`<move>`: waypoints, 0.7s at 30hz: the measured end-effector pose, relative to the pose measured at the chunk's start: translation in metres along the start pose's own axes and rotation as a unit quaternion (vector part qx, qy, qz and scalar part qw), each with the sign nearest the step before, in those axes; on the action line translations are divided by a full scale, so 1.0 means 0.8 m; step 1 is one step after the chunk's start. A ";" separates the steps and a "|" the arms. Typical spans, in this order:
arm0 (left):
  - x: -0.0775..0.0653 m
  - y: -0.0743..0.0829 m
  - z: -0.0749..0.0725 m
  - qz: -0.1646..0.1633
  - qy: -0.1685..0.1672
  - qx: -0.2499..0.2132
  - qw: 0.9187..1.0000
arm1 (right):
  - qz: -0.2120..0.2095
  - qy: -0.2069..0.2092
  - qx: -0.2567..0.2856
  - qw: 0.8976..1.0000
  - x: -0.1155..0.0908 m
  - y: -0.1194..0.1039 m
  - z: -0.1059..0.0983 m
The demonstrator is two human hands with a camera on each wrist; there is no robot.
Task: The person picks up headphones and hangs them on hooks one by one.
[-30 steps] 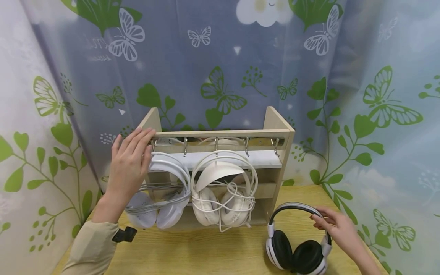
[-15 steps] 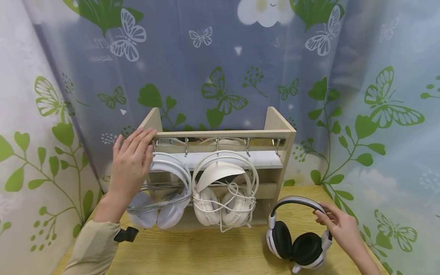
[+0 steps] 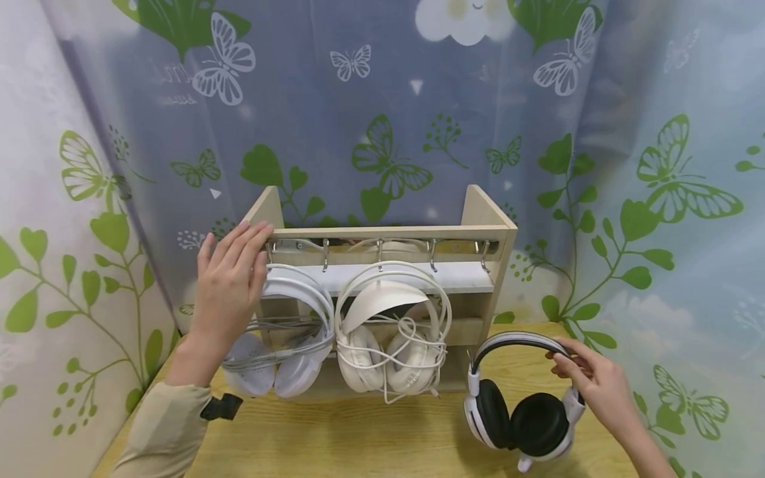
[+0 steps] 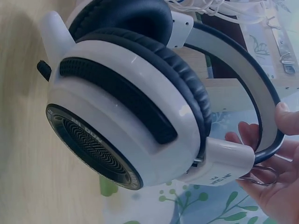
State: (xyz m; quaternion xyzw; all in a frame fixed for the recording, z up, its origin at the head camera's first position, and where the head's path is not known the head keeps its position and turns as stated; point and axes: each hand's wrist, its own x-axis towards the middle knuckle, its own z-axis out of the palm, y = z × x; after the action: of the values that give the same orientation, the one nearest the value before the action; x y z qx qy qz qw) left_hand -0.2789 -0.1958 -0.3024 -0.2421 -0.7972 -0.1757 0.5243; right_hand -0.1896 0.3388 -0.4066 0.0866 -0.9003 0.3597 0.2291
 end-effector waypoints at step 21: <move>0.001 0.000 0.001 0.000 0.009 -0.001 1.000 | -0.086 0.026 0.040 0.995 0.022 -0.029 -0.016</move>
State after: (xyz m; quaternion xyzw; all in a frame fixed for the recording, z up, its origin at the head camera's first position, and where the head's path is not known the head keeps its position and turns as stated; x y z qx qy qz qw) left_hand -0.2797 -0.1951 -0.3020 -0.2410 -0.7921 -0.1793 0.5314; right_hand -0.1930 0.3309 -0.3758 0.1637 -0.8681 0.3765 0.2790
